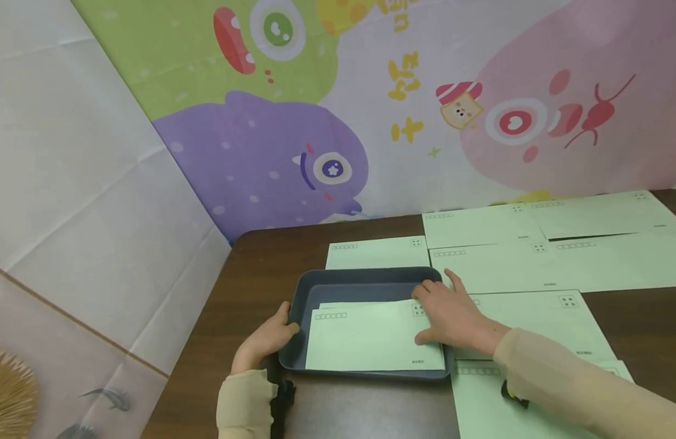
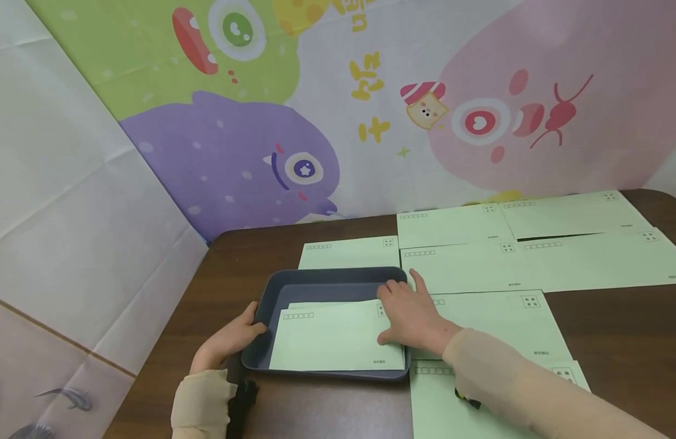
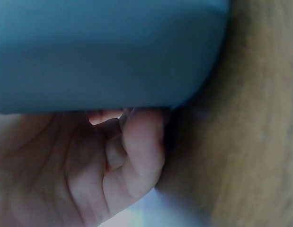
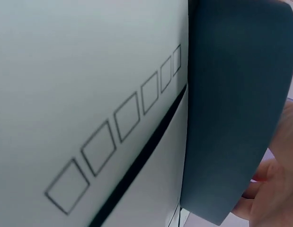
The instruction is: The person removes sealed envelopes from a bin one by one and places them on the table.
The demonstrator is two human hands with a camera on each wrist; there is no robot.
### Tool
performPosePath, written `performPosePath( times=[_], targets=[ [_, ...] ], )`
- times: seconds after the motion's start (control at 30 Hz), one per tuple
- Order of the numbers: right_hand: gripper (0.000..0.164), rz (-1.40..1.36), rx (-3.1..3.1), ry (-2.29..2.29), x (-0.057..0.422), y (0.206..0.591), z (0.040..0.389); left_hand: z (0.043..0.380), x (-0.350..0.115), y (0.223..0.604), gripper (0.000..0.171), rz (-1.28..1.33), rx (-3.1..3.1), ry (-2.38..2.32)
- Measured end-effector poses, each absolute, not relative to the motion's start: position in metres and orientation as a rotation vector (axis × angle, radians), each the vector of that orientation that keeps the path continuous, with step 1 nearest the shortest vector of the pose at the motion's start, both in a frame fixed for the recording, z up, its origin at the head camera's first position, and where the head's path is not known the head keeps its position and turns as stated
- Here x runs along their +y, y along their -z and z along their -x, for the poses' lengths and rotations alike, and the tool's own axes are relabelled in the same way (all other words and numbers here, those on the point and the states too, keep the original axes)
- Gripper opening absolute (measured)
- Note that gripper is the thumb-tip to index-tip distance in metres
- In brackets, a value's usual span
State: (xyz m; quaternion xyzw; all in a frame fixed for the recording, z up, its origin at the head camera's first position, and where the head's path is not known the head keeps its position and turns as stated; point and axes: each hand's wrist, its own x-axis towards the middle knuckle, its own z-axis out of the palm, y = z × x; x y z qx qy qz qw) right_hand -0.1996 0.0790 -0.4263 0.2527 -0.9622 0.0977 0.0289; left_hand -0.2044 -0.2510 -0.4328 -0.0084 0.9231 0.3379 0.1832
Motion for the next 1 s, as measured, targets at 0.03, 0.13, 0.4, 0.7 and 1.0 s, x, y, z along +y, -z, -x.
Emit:
performPosePath(
  times=[0.03, 0.13, 0.4, 0.7, 1.0],
  targets=[
    [0.066, -0.774, -2.959, -0.322, 0.079, 0.426, 0.199, 0.204, -0.251, 0.433, 0.065, 0.025, 2.603, -0.956],
    [0.062, -0.760, -2.936, -0.391, 0.078, 0.426, 0.197, 0.205, -0.251, 0.433, 0.066, 0.027, 2.602, -0.953],
    [0.047, -0.627, -2.939, -0.785, 0.078, 0.421, 0.188, 0.204, -0.252, 0.434, 0.064, 0.028, 2.601, -0.957],
    [0.026, -0.451, -2.861, -1.210, 0.080, 0.415, 0.179, 0.206, -0.251, 0.436, 0.049, 0.011, 2.628, -0.942],
    [0.021, -0.353, -2.840, -1.305, 0.085, 0.410, 0.170, 0.207, -0.251, 0.436, 0.064, 0.010, 2.622, -0.921]
  ],
)
